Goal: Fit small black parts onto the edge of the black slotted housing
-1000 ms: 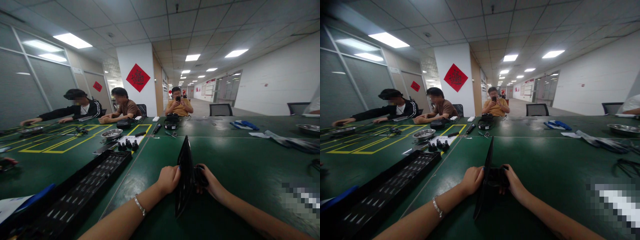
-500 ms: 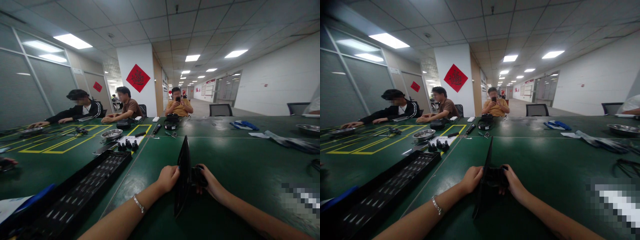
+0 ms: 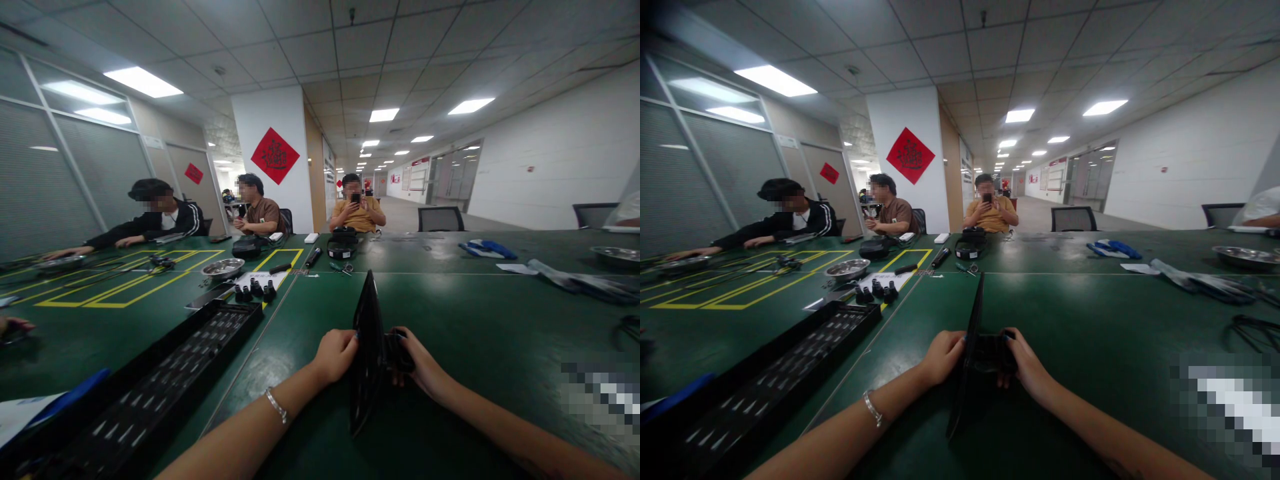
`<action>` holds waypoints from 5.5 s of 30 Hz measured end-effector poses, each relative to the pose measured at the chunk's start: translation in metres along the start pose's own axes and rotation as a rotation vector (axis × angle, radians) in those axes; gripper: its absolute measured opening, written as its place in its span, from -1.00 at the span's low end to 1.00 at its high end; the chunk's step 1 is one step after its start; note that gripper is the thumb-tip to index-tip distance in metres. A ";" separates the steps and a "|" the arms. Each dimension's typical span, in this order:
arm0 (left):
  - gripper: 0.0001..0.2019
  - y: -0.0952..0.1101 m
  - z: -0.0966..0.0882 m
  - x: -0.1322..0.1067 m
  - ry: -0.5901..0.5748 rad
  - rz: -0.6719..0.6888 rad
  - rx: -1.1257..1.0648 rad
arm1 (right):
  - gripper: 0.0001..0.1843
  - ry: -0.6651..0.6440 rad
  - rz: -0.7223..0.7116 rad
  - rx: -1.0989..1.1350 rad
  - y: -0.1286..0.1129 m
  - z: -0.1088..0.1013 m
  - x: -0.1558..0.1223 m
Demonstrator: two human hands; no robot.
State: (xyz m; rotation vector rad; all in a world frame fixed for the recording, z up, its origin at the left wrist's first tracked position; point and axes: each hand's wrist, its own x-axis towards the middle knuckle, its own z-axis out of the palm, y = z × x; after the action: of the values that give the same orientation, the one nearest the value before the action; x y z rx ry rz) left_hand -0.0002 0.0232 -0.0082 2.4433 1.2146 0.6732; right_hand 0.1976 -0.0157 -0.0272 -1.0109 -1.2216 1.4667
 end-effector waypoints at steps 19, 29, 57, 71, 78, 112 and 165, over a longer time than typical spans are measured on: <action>-0.57 0.005 -0.001 -0.002 0.047 -0.001 0.024 | -0.46 0.007 0.003 -0.009 0.003 0.000 0.002; -0.62 0.007 -0.003 -0.002 0.053 -0.034 0.051 | -0.49 -0.014 0.001 0.001 0.005 -0.003 0.003; -0.44 0.003 0.000 0.000 0.001 -0.021 0.000 | -0.51 -0.010 -0.001 0.002 0.005 -0.003 0.003; -0.49 0.006 -0.003 -0.001 -0.043 0.026 0.026 | -0.45 -0.018 0.009 -0.004 0.000 -0.001 -0.001; -0.47 0.006 -0.005 -0.001 -0.047 0.029 0.026 | -0.45 -0.010 -0.012 -0.029 0.006 -0.002 0.003; -0.46 0.013 -0.001 -0.006 -0.001 -0.035 0.191 | -0.51 -0.036 -0.020 0.033 0.006 -0.005 0.002; -0.68 0.017 0.000 -0.006 0.068 -0.159 0.264 | -0.51 0.006 -0.005 0.036 0.007 -0.002 0.005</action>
State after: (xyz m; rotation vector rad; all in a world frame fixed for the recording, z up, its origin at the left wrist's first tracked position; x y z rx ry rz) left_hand 0.0076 0.0088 -0.0019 2.5106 1.5965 0.5870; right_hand 0.1974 -0.0105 -0.0348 -0.9868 -1.1884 1.4764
